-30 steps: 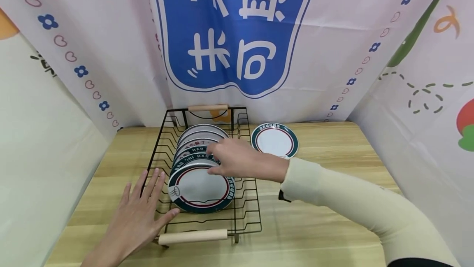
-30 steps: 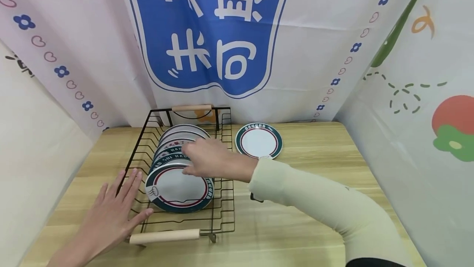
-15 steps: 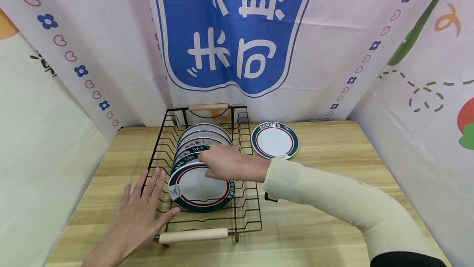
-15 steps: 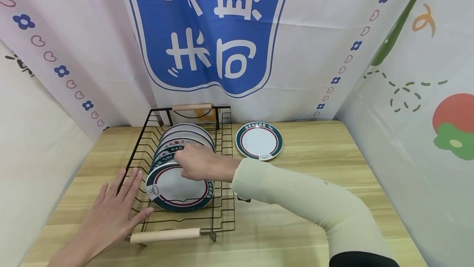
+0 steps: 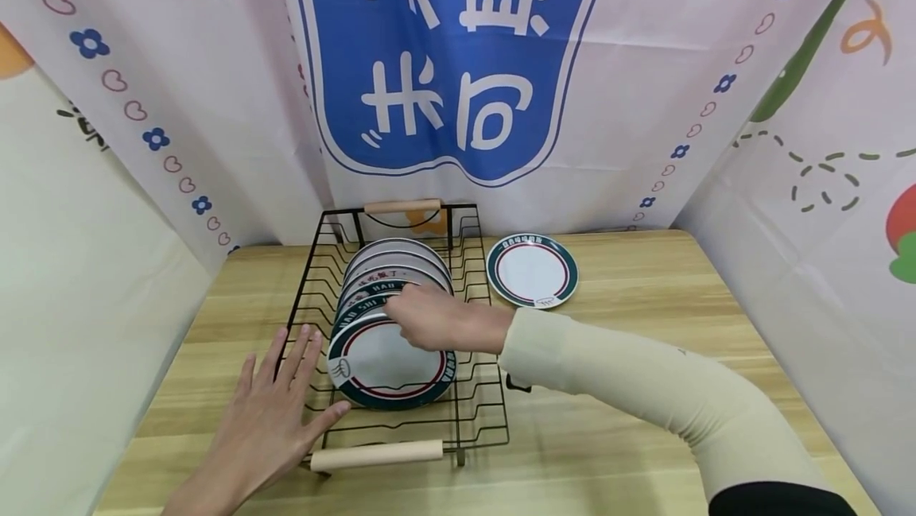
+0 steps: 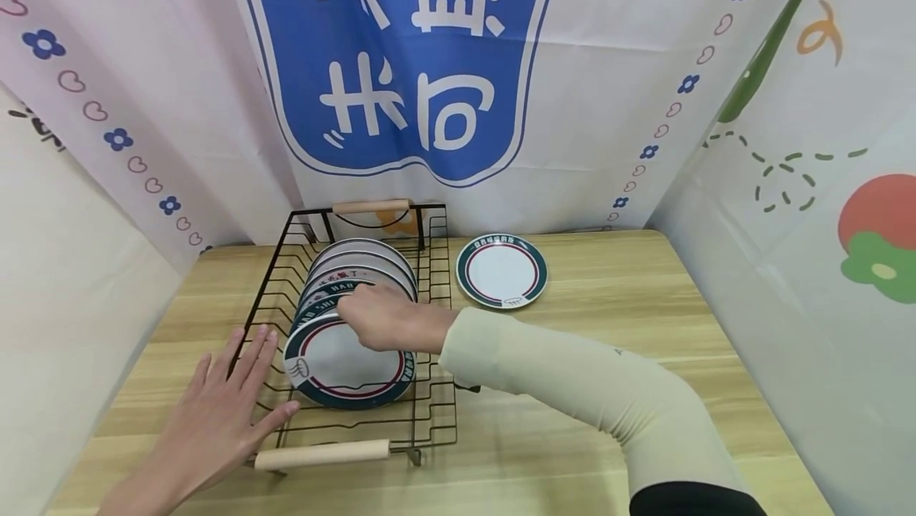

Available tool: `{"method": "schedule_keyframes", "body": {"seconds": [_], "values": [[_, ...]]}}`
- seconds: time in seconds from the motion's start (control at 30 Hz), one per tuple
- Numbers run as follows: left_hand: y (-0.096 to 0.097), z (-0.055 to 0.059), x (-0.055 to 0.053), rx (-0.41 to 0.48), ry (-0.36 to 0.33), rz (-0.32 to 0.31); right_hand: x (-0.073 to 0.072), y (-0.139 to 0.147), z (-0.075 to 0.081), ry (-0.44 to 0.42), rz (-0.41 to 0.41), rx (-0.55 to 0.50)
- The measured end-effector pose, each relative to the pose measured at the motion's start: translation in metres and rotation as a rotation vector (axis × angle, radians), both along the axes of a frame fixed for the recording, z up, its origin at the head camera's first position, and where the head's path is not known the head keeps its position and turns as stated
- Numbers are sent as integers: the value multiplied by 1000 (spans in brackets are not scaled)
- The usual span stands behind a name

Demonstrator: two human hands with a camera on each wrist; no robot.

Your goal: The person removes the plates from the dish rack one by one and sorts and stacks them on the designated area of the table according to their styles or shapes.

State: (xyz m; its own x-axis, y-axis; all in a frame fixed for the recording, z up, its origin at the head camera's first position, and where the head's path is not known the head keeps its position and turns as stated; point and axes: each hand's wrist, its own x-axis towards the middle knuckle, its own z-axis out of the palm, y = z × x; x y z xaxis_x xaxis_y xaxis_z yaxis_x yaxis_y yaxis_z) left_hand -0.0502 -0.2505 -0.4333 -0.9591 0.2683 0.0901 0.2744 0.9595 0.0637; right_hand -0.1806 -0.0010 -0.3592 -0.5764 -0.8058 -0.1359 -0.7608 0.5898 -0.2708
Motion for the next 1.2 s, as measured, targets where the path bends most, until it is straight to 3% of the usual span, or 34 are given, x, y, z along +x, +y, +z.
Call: {"method": "schedule_keyframes", "body": {"seconds": [0.17, 0.43, 0.93, 1.2], "values": [[-1, -3, -1, 13, 32, -8, -1, 1, 1, 3, 2, -17], [-2, -2, 0, 8, 12, 6, 5, 5, 3, -51, 1, -54], [-2, -3, 2, 12, 18, 12, 11, 24, 15, 34, -2, -118], [-3, -4, 1, 9, 46, -5, 8, 38, 29, 16, -43, -161]]}}
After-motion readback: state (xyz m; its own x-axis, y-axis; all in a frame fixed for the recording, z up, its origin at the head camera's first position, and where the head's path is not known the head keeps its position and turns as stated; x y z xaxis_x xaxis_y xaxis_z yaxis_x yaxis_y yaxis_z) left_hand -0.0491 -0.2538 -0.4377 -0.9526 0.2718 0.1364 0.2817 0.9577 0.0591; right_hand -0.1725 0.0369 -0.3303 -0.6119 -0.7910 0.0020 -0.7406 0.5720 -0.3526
